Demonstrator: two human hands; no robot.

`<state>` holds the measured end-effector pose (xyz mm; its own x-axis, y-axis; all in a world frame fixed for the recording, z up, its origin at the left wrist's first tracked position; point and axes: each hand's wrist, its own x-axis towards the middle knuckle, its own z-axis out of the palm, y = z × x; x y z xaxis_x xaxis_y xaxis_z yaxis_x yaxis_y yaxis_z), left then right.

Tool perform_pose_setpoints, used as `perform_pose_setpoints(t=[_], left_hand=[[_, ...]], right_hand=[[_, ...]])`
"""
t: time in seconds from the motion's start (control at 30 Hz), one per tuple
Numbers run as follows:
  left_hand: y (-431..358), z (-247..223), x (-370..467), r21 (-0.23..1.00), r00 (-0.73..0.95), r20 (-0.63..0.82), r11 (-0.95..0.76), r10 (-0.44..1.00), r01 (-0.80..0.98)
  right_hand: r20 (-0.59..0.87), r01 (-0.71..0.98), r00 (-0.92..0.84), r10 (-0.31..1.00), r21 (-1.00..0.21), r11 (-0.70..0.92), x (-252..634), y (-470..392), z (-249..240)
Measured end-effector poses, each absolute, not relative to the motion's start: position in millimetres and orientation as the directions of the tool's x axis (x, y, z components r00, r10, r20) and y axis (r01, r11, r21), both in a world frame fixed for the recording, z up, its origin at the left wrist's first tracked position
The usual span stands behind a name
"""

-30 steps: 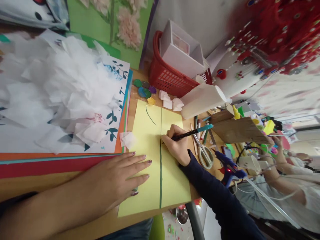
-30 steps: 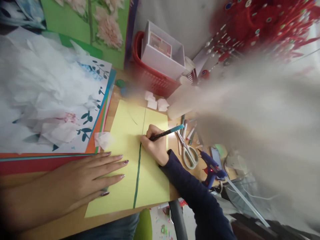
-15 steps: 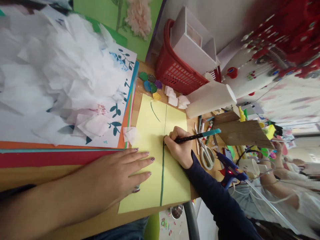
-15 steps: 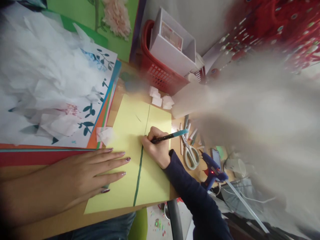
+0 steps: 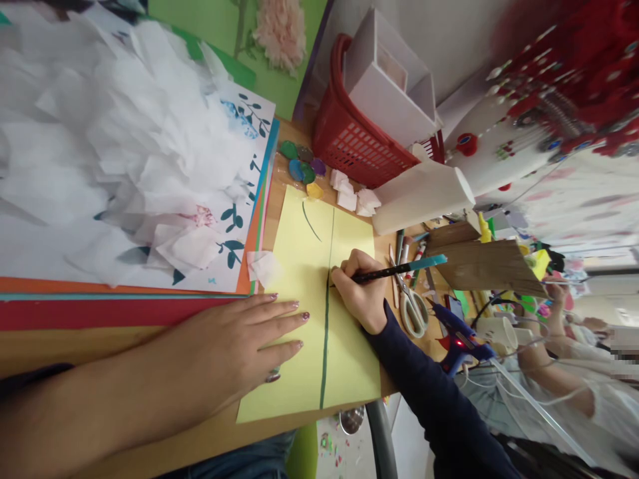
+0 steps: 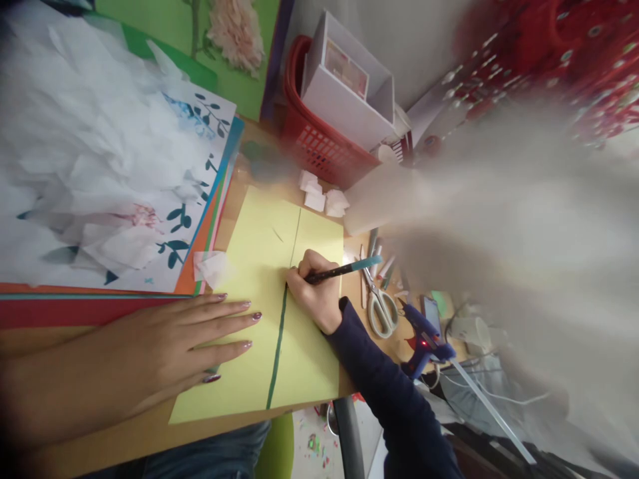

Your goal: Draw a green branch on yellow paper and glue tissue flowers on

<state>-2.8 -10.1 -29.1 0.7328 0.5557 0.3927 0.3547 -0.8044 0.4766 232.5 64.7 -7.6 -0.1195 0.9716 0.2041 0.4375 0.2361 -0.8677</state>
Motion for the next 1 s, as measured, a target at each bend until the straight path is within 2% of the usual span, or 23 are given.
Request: perform_pose_setpoints(t=[0.1, 0.27, 0.5, 0.67, 0.9, 1.0], left_hand=[[-10.3, -29.4, -2.8, 0.479, 0.729, 0.401, -0.805, 0.555, 0.35], [-9.2, -28.0, -3.2, 0.498, 0.725, 0.402, -0.798, 0.559, 0.339], [-8.2, -23.4, -4.7, 0.514, 0.731, 0.396, -0.793, 0.557, 0.326], [-7.6, -22.9, -5.3, 0.518, 0.744, 0.387, -0.796, 0.545, 0.313], [-9.0, -26.3, -4.5, 0.527, 0.744, 0.365, -0.784, 0.559, 0.33], [-9.5, -26.2, -5.1, 0.529, 0.754, 0.366, -0.788, 0.546, 0.314]], right_hand=[[0.192, 0.463, -0.145, 0.971, -0.854, 0.238, 230.6, 63.8, -6.9], [0.267, 0.458, -0.06, 0.962, -0.849, 0.264, 231.4, 64.2, -9.4], [0.21, 0.472, -0.144, 0.967, -0.844, 0.254, 229.8, 63.8, -5.9], [0.265, 0.479, -0.071, 0.962, -0.836, 0.266, 232.7, 65.4, -9.9], [0.2, 0.478, -0.138, 0.97, -0.844, 0.242, 230.9, 64.0, -6.7], [0.23, 0.486, -0.11, 0.967, -0.836, 0.254, 230.3, 64.2, -7.6]])
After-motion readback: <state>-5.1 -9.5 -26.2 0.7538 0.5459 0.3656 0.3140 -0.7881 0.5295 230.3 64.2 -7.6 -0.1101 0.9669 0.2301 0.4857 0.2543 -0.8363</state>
